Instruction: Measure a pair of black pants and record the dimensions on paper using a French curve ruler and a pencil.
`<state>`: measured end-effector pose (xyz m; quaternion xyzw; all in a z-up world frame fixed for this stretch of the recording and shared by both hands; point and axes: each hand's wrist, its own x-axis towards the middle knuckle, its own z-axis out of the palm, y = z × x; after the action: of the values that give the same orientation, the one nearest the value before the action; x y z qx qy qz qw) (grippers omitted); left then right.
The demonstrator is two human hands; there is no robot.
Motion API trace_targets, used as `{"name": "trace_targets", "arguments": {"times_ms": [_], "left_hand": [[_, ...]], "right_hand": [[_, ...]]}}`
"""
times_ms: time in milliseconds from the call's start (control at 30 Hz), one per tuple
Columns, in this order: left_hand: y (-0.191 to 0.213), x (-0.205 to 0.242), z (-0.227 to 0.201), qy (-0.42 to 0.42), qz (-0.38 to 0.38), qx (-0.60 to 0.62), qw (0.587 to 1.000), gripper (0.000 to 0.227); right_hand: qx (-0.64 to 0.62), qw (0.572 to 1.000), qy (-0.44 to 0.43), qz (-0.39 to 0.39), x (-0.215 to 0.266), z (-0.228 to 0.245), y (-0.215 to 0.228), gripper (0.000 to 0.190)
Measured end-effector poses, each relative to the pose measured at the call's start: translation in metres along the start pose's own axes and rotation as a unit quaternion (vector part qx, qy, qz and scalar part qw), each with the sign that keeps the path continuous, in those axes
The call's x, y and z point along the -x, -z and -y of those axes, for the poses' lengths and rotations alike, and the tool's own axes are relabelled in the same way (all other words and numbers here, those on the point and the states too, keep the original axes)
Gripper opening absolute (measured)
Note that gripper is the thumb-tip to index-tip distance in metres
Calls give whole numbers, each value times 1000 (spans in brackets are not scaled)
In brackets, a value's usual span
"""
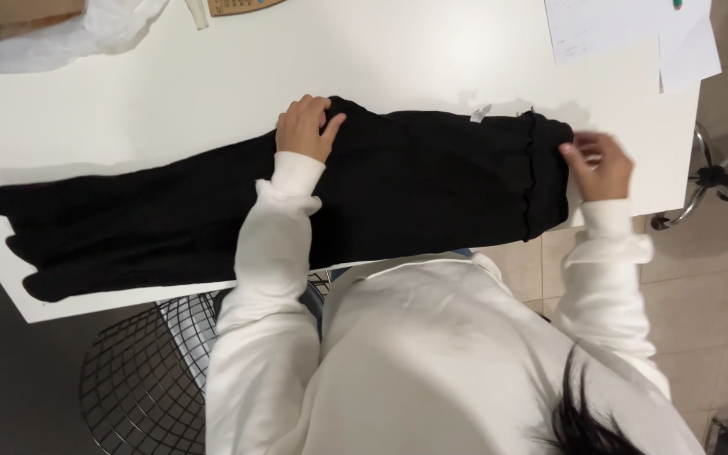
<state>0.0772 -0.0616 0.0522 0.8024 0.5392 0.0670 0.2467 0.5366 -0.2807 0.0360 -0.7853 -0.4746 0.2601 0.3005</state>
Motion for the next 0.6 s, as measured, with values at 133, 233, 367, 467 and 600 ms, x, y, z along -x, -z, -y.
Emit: {"name": "trace_targets", "arguments": {"times_ms": [133, 233, 367, 467, 600], "left_hand": [[-17, -2, 10, 9, -71, 95, 993, 32], [-14, -13, 13, -5, -141, 231, 963, 29], [-18, -38, 13, 72, -115, 255, 957, 31], [-29, -41, -1, 65, -74, 184, 978, 29], [-52, -52, -15, -68, 13, 164, 984, 38]], "right_hand": [[-103, 993, -46, 18, 17, -51, -30, 27], [-256, 964, -67, -17, 20, 8, -4, 18], [-127, 987, -82, -60, 19, -26, -9, 19], [-13, 996, -30, -84, 7, -72, -2, 22], [190, 969, 30, -157, -1, -107, 13, 25]]}}
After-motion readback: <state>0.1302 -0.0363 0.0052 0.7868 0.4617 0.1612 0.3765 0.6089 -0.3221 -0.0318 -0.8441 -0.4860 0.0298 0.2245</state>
